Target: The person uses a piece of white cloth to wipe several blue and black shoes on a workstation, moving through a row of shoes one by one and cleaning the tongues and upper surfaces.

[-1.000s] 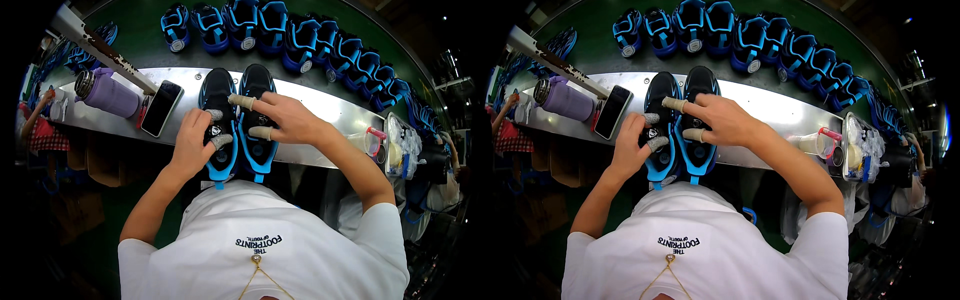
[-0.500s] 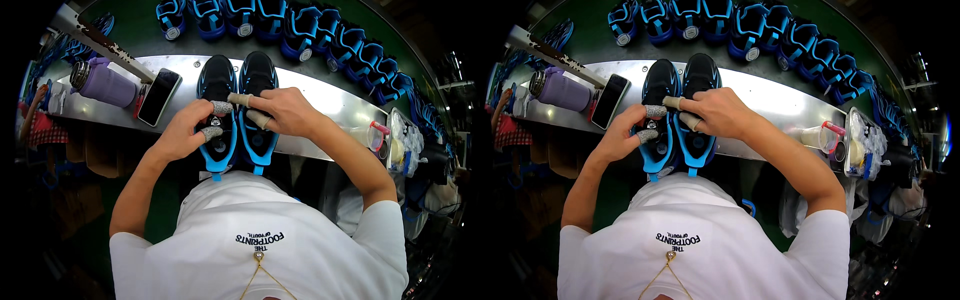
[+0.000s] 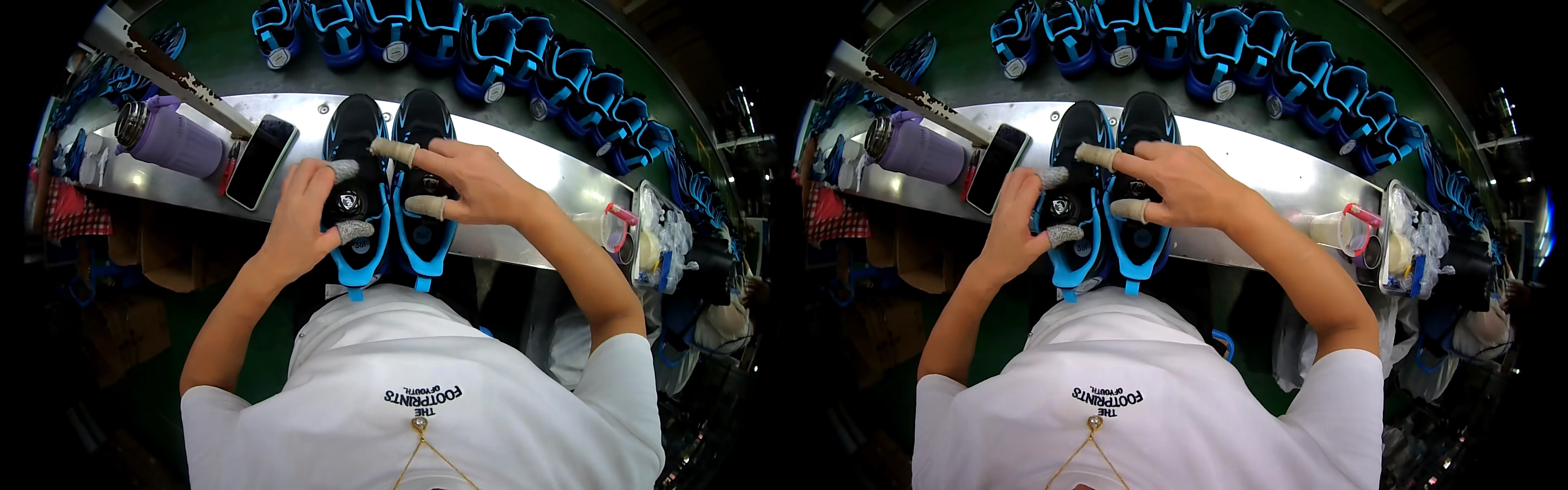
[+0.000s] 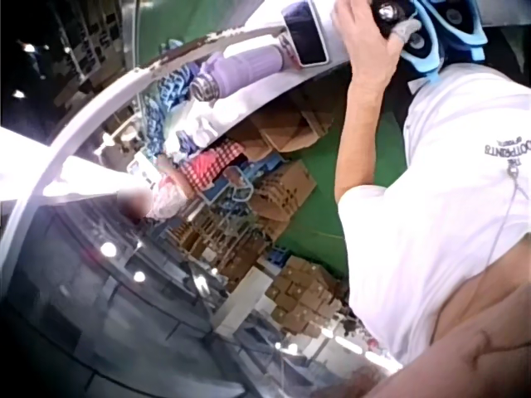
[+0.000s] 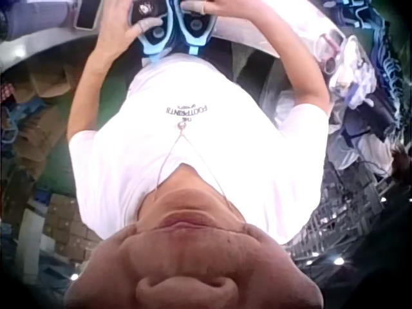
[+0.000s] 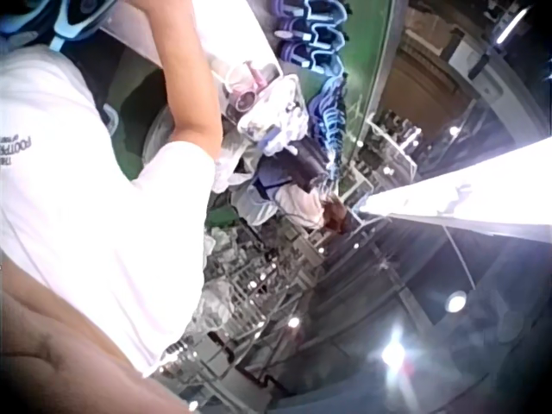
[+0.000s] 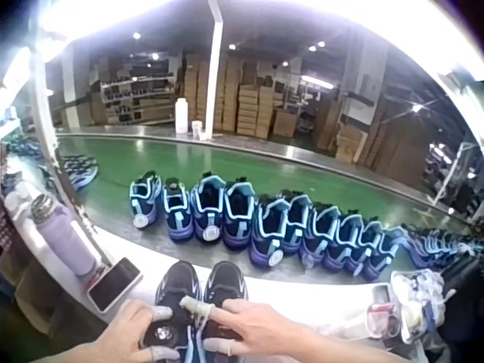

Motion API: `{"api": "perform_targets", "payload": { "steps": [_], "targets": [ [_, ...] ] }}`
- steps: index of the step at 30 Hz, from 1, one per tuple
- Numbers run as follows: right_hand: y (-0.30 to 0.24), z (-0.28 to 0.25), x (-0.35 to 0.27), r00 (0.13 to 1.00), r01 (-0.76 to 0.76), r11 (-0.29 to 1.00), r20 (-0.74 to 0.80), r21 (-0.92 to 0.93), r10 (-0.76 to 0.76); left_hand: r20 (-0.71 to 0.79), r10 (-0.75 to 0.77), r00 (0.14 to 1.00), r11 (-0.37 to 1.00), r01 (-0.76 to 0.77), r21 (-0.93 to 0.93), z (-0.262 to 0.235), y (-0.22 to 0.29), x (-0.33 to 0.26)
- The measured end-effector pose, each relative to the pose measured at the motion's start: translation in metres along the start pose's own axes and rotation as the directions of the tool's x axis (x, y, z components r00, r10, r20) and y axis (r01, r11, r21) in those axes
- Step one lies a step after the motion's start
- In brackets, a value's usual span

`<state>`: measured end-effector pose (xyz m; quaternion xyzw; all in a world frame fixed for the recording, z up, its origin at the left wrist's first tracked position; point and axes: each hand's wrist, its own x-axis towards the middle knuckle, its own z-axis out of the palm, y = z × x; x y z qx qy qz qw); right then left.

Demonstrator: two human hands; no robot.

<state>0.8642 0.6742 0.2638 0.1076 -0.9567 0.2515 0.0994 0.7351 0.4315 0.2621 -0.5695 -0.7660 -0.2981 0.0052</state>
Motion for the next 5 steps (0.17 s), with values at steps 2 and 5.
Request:
{"api": "perform_targets", "payload": {
  "steps": [2, 5],
  "targets": [
    [0.001, 0.0, 0.001, 0.998, 0.059, 0.998, -0.006, -0.035, -0.059, -0.02, -0.029, 0.999, 0.999, 0.029, 0.026, 0.002, 0.002, 0.002],
    [-0.001, 0.009, 0.004, 0.981, -0.02, 0.984, 0.188, -0.177, 0.054, 0.149, -0.024, 0.989, 0.98, 0.052, -0.19, 0.003, -0.017, 0.002]
  ]
}}
